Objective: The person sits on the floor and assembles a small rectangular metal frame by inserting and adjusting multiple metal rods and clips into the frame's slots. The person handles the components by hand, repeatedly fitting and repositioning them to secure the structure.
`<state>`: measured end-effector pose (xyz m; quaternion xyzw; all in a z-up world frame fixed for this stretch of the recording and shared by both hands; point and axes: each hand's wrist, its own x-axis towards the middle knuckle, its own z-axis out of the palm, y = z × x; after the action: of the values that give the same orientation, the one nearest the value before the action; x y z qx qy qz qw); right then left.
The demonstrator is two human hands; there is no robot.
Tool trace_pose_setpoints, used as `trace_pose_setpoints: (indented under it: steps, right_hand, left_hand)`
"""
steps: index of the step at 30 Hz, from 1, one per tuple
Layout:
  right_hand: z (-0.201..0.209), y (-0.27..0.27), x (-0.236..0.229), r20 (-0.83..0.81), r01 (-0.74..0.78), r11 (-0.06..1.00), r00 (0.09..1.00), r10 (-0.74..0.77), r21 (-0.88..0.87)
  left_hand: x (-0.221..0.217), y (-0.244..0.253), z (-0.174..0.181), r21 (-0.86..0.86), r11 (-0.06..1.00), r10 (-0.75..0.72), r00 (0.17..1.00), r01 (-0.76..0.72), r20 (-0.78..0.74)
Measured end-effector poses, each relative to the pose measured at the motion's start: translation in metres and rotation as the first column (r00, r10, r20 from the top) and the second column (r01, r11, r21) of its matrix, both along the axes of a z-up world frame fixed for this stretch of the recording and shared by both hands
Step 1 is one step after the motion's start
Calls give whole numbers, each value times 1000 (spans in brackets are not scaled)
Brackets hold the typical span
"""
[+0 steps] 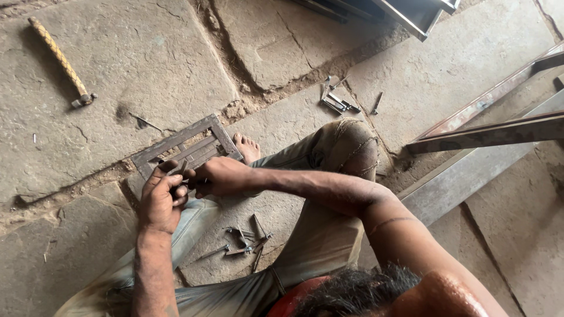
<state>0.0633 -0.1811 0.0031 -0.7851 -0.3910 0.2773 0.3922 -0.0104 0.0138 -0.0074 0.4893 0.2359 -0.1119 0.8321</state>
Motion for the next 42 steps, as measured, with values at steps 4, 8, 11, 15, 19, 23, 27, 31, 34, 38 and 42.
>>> trace_pose_setpoints:
  steps: [4,8,11,15,19,23,27,31,34,38,42]
  right_hand:
    - [-3,5,-14,197,70,996,977,-79,50]
    - [2,-4,-3,-133,-69,998,989,69,10]
    - [3,-16,10,-764,-86,903,504,404,421]
    - [-10,-16,0,-795,114,795,-59,604,596]
    - [-29,-11,-4,-788,91,795,239,567,600]
    - [-32,-12,-14,-338,30,908,933,125,418]
    - [-17,-6,-35,177,170,971,964,-199,170]
    - [-6,-4,-40,497,130,981,848,-186,145]
    - [4,-9,-24,253,40,998,966,-48,39]
    - [11,-15,8,-585,281,918,808,-69,280]
    - [9,-14,26,-948,313,898,167,270,311]
  left_hand:
    - [0,3,5,3,1000,13,1000,-12,-6]
    - [-2,3,12,-56,998,-22,1000,21,-16]
    - [-6,7,23,-301,939,-130,982,166,136]
    - [-15,8,36,-341,887,-182,916,310,357]
    - [-18,10,38,-247,929,-193,929,276,315]
    - [-10,6,25,-246,963,-31,951,111,308]
    - [-5,-10,18,-155,986,86,981,-59,173]
    - [-7,-29,14,-179,960,237,967,-217,97]
    - [-9,-28,18,-202,944,284,955,-263,88]
    - [-8,-12,26,-254,940,284,934,-227,217]
    - [-12,-5,35,-461,877,265,938,-138,224]
